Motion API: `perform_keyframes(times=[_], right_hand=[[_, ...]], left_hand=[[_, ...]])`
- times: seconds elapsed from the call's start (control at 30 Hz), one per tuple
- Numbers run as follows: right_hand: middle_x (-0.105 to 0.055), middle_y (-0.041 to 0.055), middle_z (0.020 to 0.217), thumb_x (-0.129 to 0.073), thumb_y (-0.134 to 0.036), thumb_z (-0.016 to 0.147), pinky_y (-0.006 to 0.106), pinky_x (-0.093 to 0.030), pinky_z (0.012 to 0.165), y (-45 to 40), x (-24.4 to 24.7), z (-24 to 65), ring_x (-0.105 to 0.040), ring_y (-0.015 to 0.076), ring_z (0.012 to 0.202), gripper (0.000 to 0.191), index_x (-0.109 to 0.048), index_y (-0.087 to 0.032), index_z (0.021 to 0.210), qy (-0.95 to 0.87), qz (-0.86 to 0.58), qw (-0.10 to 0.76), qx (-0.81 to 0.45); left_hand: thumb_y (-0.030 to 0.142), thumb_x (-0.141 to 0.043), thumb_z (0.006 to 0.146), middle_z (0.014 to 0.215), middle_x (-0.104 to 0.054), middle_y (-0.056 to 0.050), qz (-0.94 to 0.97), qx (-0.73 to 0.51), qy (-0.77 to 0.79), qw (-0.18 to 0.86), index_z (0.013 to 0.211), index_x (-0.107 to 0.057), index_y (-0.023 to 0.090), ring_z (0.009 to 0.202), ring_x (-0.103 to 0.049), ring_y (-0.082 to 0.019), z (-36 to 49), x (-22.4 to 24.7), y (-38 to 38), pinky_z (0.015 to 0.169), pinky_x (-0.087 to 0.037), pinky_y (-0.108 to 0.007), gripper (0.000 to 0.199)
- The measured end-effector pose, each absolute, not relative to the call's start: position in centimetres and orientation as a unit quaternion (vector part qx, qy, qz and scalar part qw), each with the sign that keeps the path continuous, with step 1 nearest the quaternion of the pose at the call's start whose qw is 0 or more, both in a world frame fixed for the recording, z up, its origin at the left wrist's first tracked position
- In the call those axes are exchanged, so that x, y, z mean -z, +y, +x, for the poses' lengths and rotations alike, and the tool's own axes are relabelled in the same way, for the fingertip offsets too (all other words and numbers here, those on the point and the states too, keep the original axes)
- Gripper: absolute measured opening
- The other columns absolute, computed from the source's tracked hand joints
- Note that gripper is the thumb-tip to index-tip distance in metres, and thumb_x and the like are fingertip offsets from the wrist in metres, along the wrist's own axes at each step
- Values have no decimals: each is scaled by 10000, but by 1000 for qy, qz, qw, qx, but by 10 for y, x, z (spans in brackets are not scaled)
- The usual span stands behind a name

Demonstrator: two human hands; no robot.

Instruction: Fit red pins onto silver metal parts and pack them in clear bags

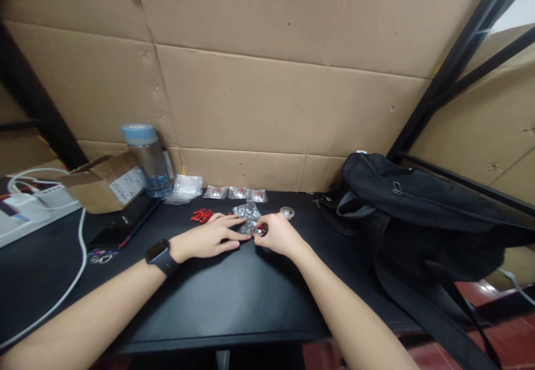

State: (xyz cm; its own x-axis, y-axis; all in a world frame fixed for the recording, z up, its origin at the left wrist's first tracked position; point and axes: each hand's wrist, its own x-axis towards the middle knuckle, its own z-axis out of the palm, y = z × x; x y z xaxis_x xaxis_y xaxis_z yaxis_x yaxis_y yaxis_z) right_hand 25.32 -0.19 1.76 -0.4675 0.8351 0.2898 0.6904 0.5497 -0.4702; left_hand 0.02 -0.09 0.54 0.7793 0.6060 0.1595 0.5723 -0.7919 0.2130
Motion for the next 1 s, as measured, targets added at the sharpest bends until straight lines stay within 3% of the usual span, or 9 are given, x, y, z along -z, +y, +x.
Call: perform_keyframes(times=[0.13, 0.6, 0.83, 1.0], right_hand=[[-743, 8, 736, -708, -209, 719, 232, -495, 648, -6, -24, 258, -687, 159, 672, 116, -740, -189, 828, -847, -450, 236, -158], [-717, 61, 847, -815, -287, 779, 281, -491, 695, 5, -13, 253, -648, 183, 735, 168, -746, -169, 876, -861, -431, 254, -89], [-730, 83, 1090, -671, -193, 892, 305, -529, 880, 0, -23, 265, -690, 202, 946, 259, -763, -231, 1131, -901, -350, 213, -142], [-735, 78, 1029, -742, -252, 876, 313, -528, 887, 10, -13, 263, -697, 204, 925, 141, -801, -231, 1003, -890, -367, 243, -117]], left_hand=[[473, -449, 1025, 1584, -426, -90, 942, -99, 315, 61, 1393, -563, 467, 1428, -426, -371, 0, -5, -1, 1078, -331, -579, 386], [438, -484, 1017, 1597, -407, -80, 946, -104, 303, 59, 1422, -529, 468, 1438, -417, -355, 0, -8, -3, 1096, -332, -562, 408], [453, -504, 1004, 1593, -413, -64, 942, -108, 310, 66, 1383, -574, 468, 1417, -438, -385, 0, -7, -1, 1084, -343, -583, 387], [460, -487, 1008, 1602, -392, -90, 946, -105, 299, 67, 1409, -554, 454, 1430, -417, -394, -1, -4, 0, 1084, -336, -599, 406]])
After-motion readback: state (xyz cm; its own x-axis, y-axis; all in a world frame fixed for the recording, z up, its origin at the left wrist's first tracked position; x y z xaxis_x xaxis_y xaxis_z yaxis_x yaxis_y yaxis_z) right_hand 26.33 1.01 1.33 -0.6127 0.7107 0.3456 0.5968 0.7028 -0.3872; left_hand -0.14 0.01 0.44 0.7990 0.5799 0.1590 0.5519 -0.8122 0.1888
